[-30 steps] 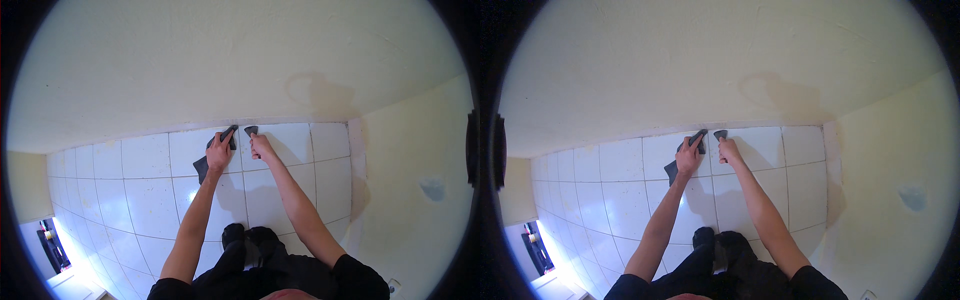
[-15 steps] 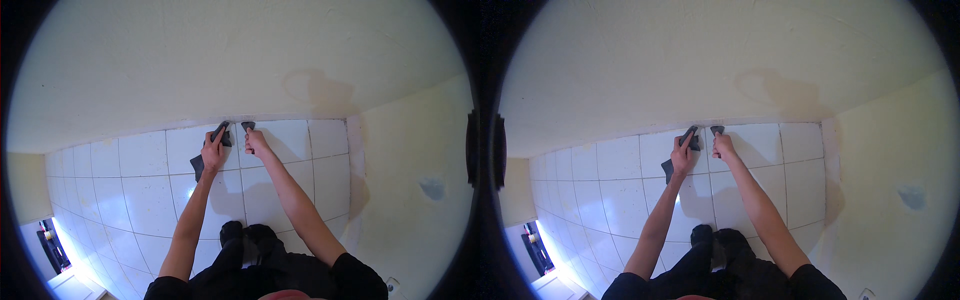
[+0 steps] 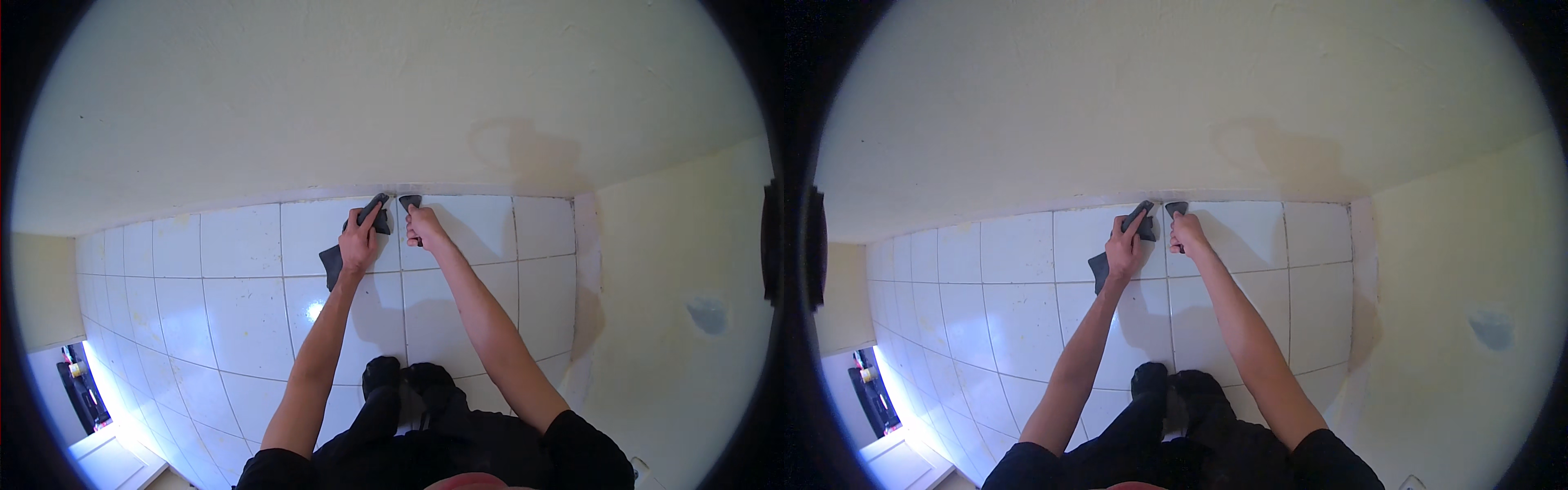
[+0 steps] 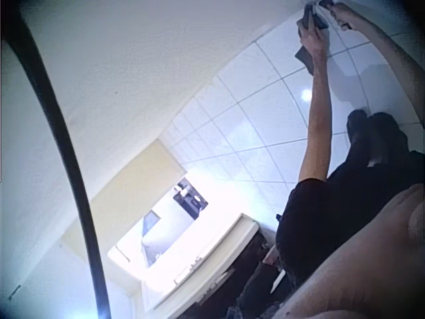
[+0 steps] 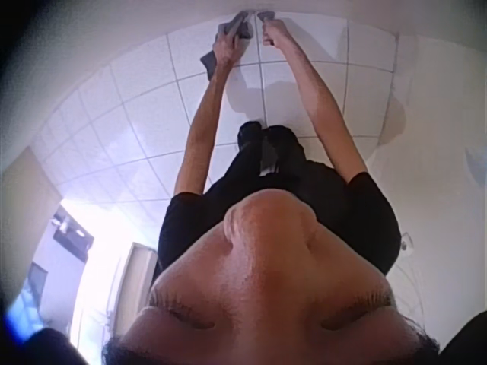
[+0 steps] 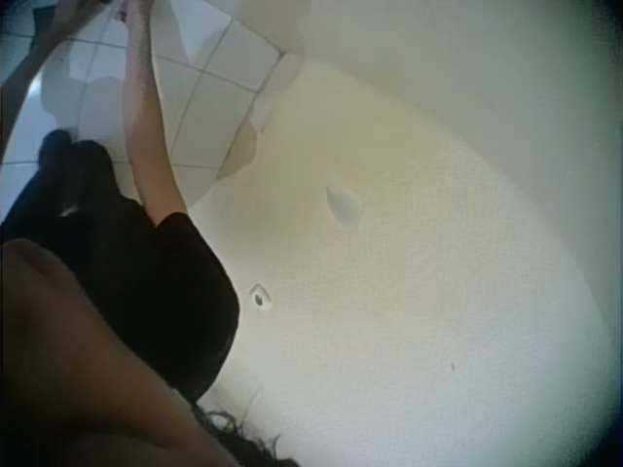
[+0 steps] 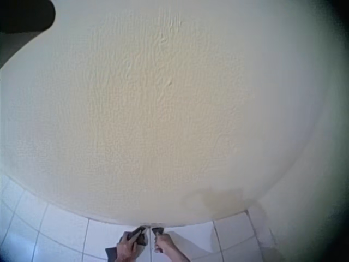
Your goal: The person scrapes the joints between floor tiles using a small metal scraper while using a cloth to wipe away debris.
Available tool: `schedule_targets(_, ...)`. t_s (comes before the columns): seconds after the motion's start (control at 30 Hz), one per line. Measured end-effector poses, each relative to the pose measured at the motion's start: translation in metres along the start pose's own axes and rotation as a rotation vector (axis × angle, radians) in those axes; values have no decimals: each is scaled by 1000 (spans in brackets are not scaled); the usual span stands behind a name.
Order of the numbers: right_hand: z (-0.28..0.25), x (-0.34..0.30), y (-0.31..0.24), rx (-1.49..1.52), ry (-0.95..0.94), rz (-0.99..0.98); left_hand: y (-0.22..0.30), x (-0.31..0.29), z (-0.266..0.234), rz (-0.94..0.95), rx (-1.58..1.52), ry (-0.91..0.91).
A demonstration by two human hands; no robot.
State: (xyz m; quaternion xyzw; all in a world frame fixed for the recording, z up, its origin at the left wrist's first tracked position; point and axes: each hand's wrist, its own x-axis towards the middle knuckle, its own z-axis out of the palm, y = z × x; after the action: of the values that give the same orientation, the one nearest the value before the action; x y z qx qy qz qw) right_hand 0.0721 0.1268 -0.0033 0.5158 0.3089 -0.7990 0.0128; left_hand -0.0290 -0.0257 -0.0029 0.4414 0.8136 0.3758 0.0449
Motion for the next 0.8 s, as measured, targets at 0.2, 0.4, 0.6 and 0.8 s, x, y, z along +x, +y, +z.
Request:
schedule_targets(0.2, -8, 8, -1, 185, -140, 109, -2, -3, -7, -74, -166, 23)
schedule_targets(0.4, -15, 6, -2, 169, -123, 67, 5, -1, -4, -48, -160, 10)
schedule_targets(0.6, -16, -39, 4, -289, 8, -151, 4, -8, -8, 60, -121, -77)
schedule_targets(0.8, -32, -89, 17, -356, -87, -193, 33, -16, 12, 87, 42, -274)
